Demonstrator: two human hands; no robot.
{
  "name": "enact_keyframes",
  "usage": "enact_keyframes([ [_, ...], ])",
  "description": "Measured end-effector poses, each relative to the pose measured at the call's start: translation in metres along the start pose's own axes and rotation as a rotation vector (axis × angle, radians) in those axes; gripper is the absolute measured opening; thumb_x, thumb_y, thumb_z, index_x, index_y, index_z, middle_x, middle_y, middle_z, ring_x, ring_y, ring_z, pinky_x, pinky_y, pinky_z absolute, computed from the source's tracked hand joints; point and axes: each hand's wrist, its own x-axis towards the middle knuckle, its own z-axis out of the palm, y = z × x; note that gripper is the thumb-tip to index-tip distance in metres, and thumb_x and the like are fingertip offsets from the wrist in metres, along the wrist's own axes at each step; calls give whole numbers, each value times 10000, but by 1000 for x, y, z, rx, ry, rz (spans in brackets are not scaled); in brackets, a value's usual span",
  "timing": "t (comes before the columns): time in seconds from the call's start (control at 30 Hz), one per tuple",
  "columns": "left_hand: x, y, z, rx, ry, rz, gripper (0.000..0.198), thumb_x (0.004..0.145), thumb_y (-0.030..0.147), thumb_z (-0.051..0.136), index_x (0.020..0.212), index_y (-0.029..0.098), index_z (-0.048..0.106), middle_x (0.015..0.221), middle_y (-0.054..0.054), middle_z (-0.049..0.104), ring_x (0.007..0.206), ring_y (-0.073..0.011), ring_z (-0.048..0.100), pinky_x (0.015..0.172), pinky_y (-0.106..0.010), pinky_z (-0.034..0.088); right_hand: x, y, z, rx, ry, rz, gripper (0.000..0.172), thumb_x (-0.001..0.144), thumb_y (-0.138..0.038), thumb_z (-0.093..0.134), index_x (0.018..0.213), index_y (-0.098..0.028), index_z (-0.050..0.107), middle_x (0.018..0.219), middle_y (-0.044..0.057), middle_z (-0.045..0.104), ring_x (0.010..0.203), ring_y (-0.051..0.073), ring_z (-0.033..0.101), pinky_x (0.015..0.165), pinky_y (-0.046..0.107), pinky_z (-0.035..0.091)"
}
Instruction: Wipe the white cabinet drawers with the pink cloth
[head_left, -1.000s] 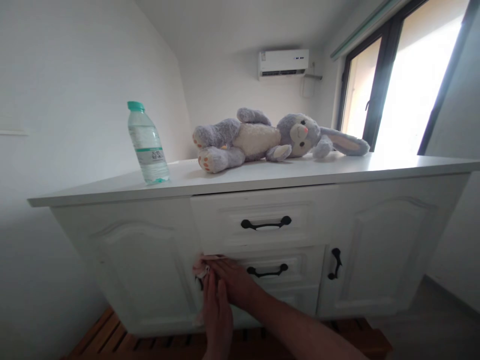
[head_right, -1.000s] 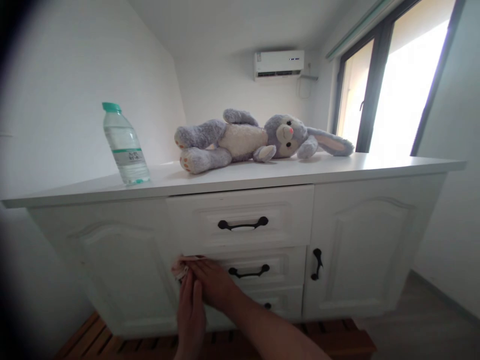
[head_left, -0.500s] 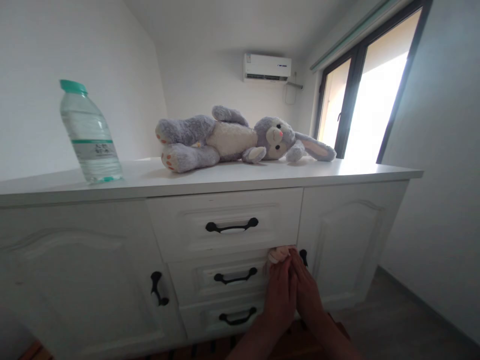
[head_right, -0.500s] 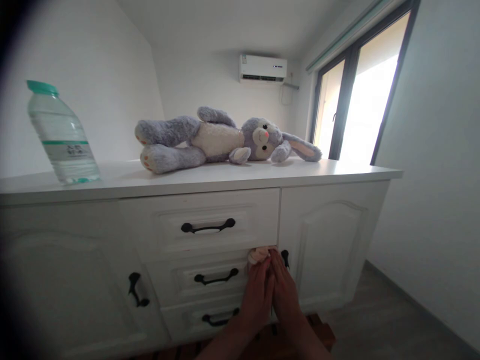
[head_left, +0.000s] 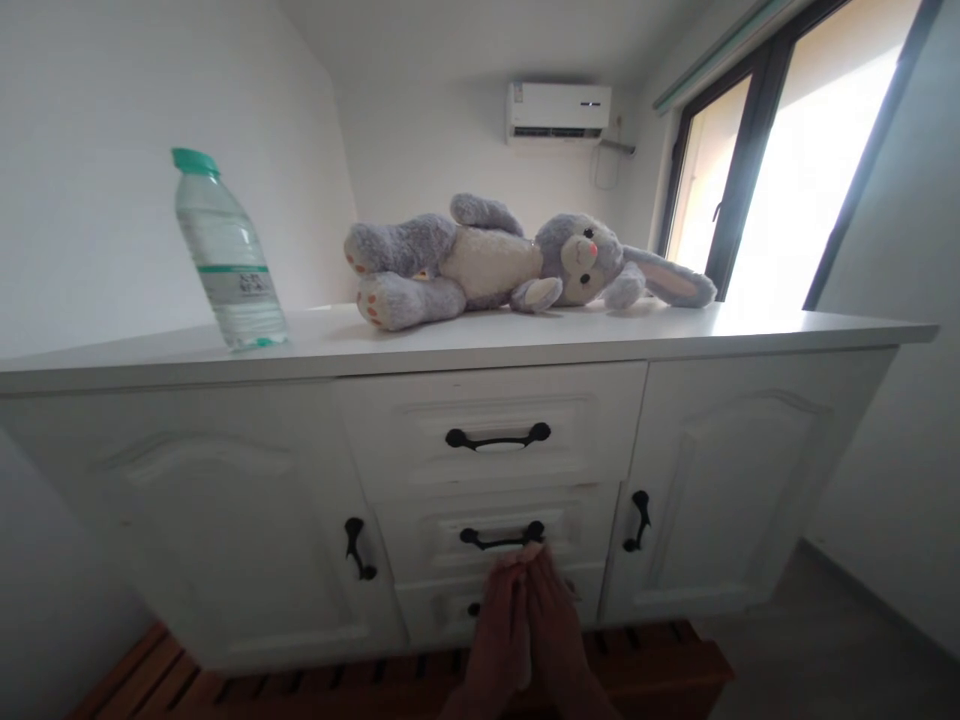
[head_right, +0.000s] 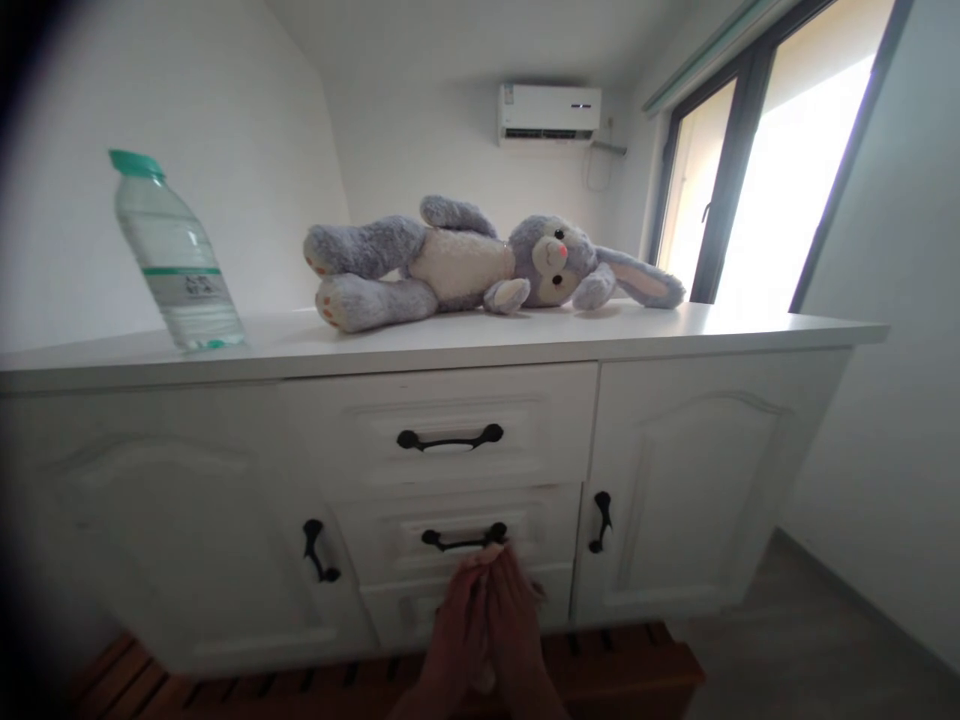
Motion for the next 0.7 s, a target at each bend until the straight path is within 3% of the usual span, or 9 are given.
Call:
enact_keyframes([
  [0.1,-7,-28,-50,54,97,-74,387,964,351,377,1193,183,640,1275,-160,692,1217,-262,630,1119,-550,456,17,-51,31,52,5,-53,525,965,-170,474,1484,-107,426,1287,179,668,1232,304,617,986,474,581],
  [0.2,-15,-48,-99,126,199,-78,354,960,343,390,1145,183,646,1193,-140,723,1144,-249,669,1061,-510,515,32,-100,59,147,15,-49,540,973,-135,424,1511,-116,378,1334,167,641,1245,270,611,983,431,586],
  [0.33,-16,-47,-141,248,276,42,321,960,308,421,1173,205,638,1212,-128,720,1178,-253,654,1052,-515,520,63,-136,65,290,0,-15,592,996,-147,374,1569,-181,232,1429,145,568,1274,229,589,981,406,584],
  [0.47,0,-11,-150,359,377,106,376,957,285,442,1304,222,574,1342,-136,668,1325,-272,556,1119,-568,454,109,-137,37,288,28,-82,545,989,-145,392,1531,-179,351,1424,124,581,1318,244,545,1046,455,530],
  [0.53,9,11,-145,380,351,117,409,965,279,426,1355,219,533,1364,-135,658,1321,-258,563,1118,-558,463,126,-129,17,215,37,-105,509,978,-120,395,1485,-147,433,1409,127,593,1332,260,521,1069,474,495],
  [0.7,20,42,-120,490,267,110,416,978,277,384,1332,139,552,1363,-178,657,1289,-263,596,1087,-536,510,119,-100,-30,103,-36,-19,481,963,-144,451,1443,-142,481,1404,132,590,1312,270,504,1044,465,477],
])
